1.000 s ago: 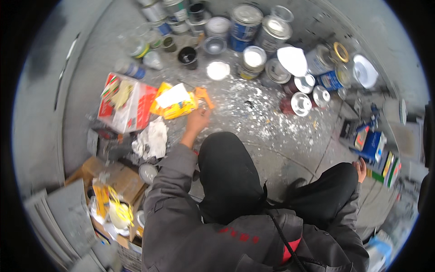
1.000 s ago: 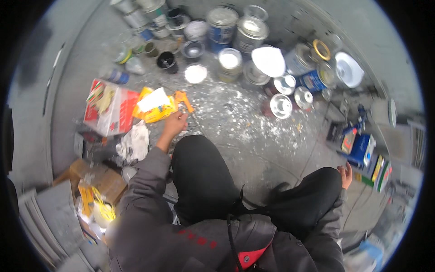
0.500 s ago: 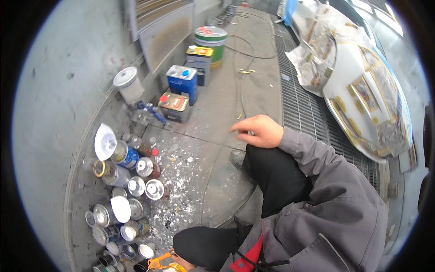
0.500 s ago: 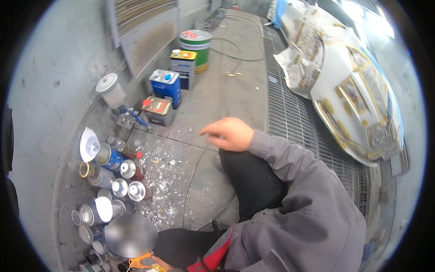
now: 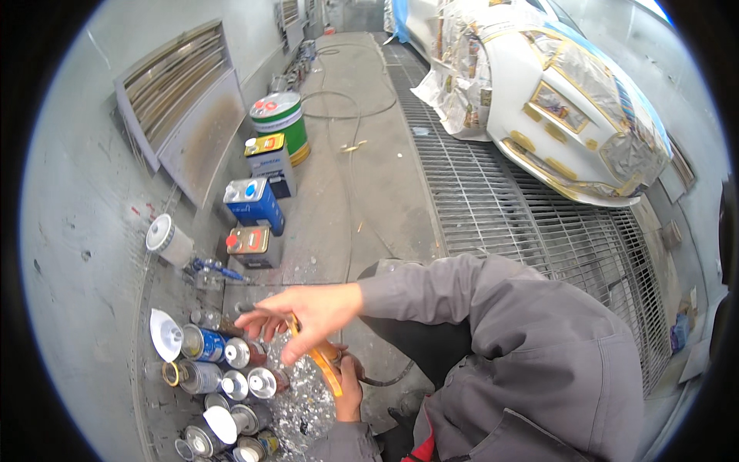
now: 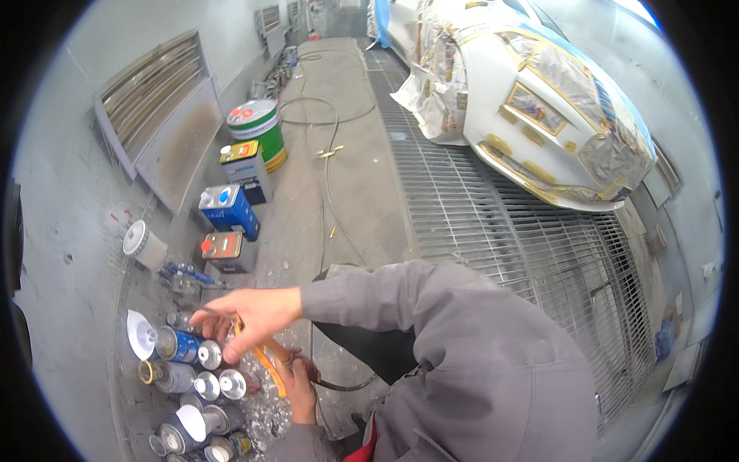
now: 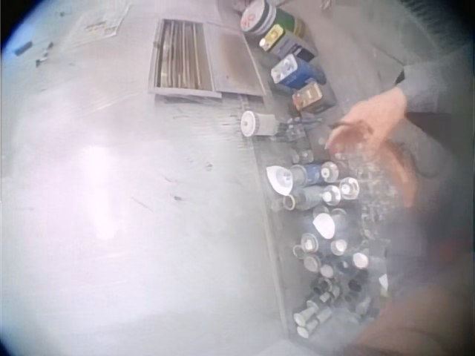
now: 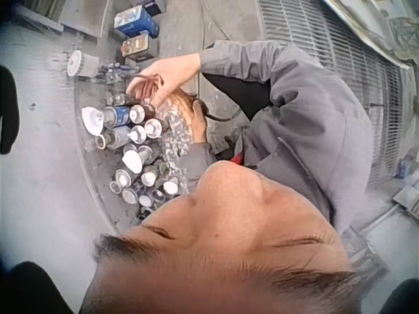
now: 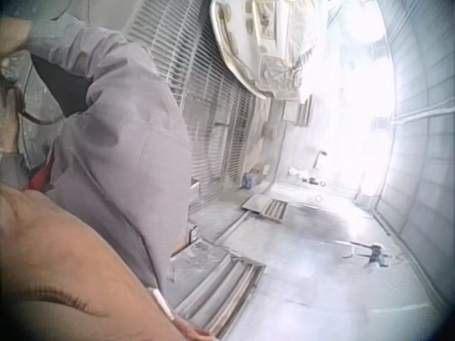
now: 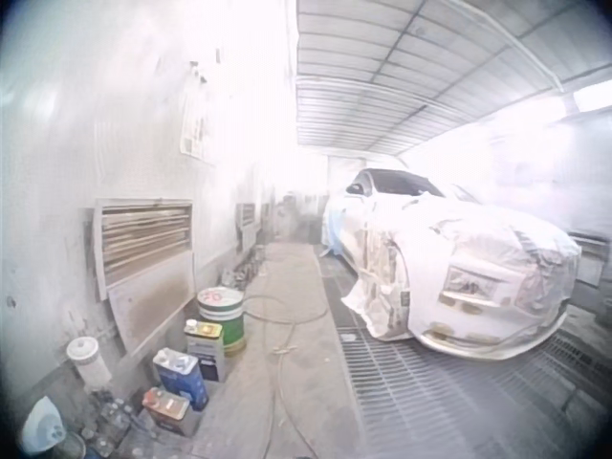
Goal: The person mixes white paint in a small container using a metal stirrer, then pours the mixture into a spray gun. Afterward, they wipe a newspaper-covered car part with a cloth.
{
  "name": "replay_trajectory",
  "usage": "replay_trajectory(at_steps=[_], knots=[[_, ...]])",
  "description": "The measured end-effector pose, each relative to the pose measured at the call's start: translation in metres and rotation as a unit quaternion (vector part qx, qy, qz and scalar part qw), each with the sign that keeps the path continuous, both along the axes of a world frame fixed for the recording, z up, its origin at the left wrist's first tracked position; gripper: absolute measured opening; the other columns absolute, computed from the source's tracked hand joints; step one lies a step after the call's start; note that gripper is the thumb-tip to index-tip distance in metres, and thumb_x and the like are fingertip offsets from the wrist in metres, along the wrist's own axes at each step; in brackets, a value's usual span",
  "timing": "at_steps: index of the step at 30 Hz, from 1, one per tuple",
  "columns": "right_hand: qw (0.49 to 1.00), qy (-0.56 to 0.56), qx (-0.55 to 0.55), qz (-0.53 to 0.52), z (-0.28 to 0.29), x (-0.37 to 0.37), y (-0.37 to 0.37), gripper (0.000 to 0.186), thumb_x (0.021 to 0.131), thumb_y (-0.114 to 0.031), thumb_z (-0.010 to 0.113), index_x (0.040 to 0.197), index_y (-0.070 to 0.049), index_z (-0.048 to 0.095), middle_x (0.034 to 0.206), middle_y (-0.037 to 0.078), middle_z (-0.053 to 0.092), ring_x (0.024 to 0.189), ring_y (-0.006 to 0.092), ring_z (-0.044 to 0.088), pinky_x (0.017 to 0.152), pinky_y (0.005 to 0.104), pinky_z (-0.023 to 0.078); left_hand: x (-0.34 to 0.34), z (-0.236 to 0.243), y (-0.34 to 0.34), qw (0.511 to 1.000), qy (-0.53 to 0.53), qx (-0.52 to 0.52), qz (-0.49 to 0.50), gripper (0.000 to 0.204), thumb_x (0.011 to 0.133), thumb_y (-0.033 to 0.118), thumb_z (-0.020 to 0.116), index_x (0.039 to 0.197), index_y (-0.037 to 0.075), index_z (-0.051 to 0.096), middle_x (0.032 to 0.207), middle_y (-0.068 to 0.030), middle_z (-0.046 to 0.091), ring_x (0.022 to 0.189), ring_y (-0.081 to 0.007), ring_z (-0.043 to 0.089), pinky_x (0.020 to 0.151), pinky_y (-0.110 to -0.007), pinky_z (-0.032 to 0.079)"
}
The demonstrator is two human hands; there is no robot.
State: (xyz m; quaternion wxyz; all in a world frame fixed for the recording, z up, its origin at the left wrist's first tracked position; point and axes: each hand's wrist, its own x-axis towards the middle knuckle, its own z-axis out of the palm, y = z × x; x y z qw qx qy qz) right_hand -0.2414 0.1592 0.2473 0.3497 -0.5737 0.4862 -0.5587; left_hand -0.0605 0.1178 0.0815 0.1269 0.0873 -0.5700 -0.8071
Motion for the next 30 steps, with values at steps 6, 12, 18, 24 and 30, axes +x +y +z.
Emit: replay_trajectory(at_steps=[6, 12, 18, 24, 30], knots=[[0.993, 0.006, 0.087, 0.083, 0.011, -0.046, 0.058, 0.042, 0.107, -0.036, 0.059, 0.114, 0.002, 0.076, 0.079, 0.005, 0.073, 0.075, 0.0136, 0.070, 0.073, 0.0306, 0.056, -0.032, 0.004, -0.020, 0.986, 0.009, -0.144, -0.088, 0.031, 0.094, 0.007, 0.064, 0.124, 0.001, 0.066, 0.073, 0.0026, 0.058, 0.058, -0.0051, 0.052, 0.053, -0.024, 0.040], [0.975, -0.092, 0.033, -0.198, 0.032, 0.001, 0.131, 0.047, 0.113, -0.032, 0.047, 0.110, 0.005, 0.076, 0.076, 0.003, 0.069, 0.078, 0.0120, 0.068, 0.073, 0.0302, 0.054, -0.023, 0.034, 0.013, 0.977, 0.058, -0.188, -0.079, 0.048, 0.095, 0.021, 0.080, 0.138, 0.005, 0.066, 0.091, -0.0084, 0.076, 0.077, -0.0151, 0.069, 0.072, -0.033, 0.056], [0.934, -0.192, -0.172, -0.246, 0.026, 0.053, 0.167, 0.021, 0.082, -0.006, 0.044, 0.074, 0.003, 0.062, 0.082, 0.021, 0.063, 0.084, 0.0369, 0.065, 0.082, 0.0468, 0.055, -0.003, 0.072, 0.044, 0.957, 0.120, -0.262, -0.025, 0.040, 0.091, 0.023, 0.085, 0.123, 0.004, 0.070, 0.086, -0.0122, 0.074, 0.067, -0.0191, 0.072, 0.061, -0.033, 0.054], [0.946, -0.173, -0.163, -0.219, 0.032, 0.063, 0.165, 0.018, 0.080, -0.009, 0.046, 0.067, -0.001, 0.056, 0.077, 0.017, 0.061, 0.078, 0.0350, 0.064, 0.077, 0.0480, 0.055, -0.001, 0.081, 0.040, 0.965, 0.109, -0.228, -0.067, 0.033, 0.090, 0.020, 0.086, 0.115, 0.003, 0.071, 0.077, -0.0094, 0.070, 0.061, -0.0153, 0.068, 0.058, -0.031, 0.053], [0.973, -0.093, -0.128, -0.166, 0.052, 0.054, 0.165, 0.024, 0.087, -0.012, 0.048, 0.068, -0.001, 0.057, 0.071, 0.015, 0.061, 0.070, 0.0316, 0.065, 0.070, 0.0461, 0.056, -0.001, 0.063, 0.057, 0.965, 0.186, -0.185, -0.009, 0.032, 0.091, 0.021, 0.085, 0.115, 0.006, 0.071, 0.073, -0.0057, 0.065, 0.059, -0.0120, 0.058, 0.058, -0.030, 0.050]])
